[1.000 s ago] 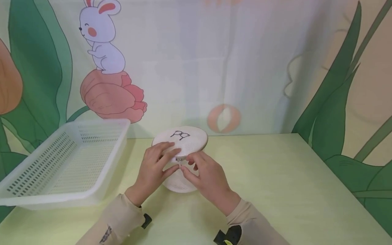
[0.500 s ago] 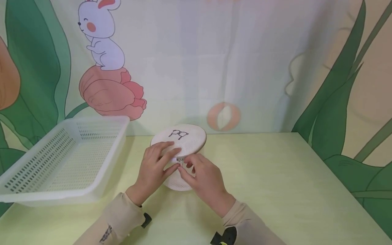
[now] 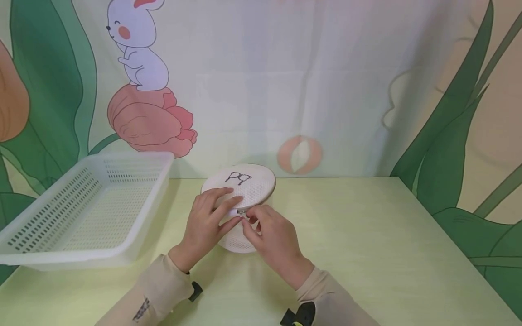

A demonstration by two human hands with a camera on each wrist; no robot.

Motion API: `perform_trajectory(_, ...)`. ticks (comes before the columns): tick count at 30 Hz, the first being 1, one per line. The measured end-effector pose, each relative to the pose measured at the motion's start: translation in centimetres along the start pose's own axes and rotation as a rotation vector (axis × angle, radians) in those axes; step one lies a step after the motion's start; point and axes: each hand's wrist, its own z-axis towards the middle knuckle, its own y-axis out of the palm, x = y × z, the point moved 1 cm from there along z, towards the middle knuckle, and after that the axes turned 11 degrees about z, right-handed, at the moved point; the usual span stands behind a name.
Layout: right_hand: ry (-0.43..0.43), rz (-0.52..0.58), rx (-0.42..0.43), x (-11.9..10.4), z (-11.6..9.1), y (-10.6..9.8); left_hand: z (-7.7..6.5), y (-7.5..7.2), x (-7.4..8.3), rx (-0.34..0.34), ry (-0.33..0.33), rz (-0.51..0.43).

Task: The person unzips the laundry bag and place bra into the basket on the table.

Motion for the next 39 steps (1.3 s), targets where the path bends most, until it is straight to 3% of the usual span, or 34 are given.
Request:
perform_trajectory(18, 0.030, -0.006, -0.023, -0.13, -0.02, 0.09, 0.00, -0.09, -0.23, -0.003, 0.030, -0.004)
perform_trajectory(39, 0.024, -0.003, 0.000, -0.15, -0.15, 0.19, -0.28, 0.16, -0.55, 0.050, 0.056, 0.018)
